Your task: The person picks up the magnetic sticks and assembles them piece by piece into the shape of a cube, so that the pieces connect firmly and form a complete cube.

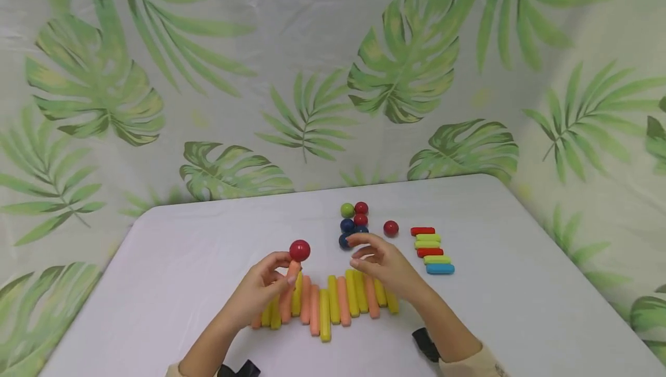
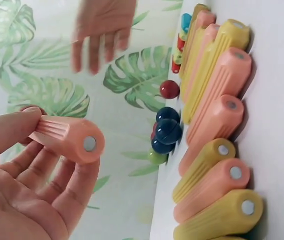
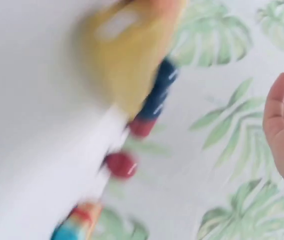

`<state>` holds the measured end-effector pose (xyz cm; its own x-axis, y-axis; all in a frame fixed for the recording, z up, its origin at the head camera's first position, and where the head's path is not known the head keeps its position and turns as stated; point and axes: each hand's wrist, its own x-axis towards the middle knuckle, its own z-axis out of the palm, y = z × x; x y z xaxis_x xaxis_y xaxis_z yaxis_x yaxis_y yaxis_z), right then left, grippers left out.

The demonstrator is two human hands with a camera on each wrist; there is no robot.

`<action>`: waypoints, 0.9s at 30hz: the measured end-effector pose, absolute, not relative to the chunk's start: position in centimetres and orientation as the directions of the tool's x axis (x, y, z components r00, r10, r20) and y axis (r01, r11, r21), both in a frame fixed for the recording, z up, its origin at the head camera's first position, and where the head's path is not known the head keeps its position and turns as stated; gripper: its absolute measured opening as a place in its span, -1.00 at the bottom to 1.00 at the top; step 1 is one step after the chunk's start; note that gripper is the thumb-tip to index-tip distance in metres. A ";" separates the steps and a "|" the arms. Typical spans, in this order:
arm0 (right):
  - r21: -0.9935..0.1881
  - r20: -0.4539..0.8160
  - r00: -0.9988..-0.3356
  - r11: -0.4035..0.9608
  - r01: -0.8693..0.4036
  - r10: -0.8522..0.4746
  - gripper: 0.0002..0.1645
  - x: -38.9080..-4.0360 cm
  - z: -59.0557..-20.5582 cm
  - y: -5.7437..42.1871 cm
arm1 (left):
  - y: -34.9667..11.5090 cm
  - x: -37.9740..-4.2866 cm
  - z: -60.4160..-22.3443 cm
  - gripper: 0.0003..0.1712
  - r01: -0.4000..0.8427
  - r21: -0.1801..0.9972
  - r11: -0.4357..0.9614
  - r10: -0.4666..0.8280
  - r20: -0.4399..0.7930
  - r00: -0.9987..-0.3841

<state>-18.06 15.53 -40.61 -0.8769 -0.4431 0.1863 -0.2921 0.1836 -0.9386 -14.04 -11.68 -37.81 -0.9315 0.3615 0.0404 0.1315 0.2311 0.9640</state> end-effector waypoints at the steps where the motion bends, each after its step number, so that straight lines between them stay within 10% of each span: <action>1: -0.929 0.169 -0.890 0.234 -0.288 -0.424 -0.51 -18.0 -40.8 16.4 | -11.8 -14.1 -37.9 -0.57 0.125 0.970 0.209 0.357 0.044 -0.933; 13: -0.662 -0.287 -0.919 0.749 -0.013 -0.269 -0.24 -17.6 -44.2 20.0 | -12.8 -15.5 -40.5 -0.24 0.112 0.993 -0.035 0.404 0.116 -0.907; 27: -0.474 -0.279 -0.941 0.879 -0.039 -0.192 -0.31 -17.1 -43.3 18.7 | -12.8 -15.3 -40.2 -0.55 0.001 0.988 -0.152 0.290 0.045 -0.956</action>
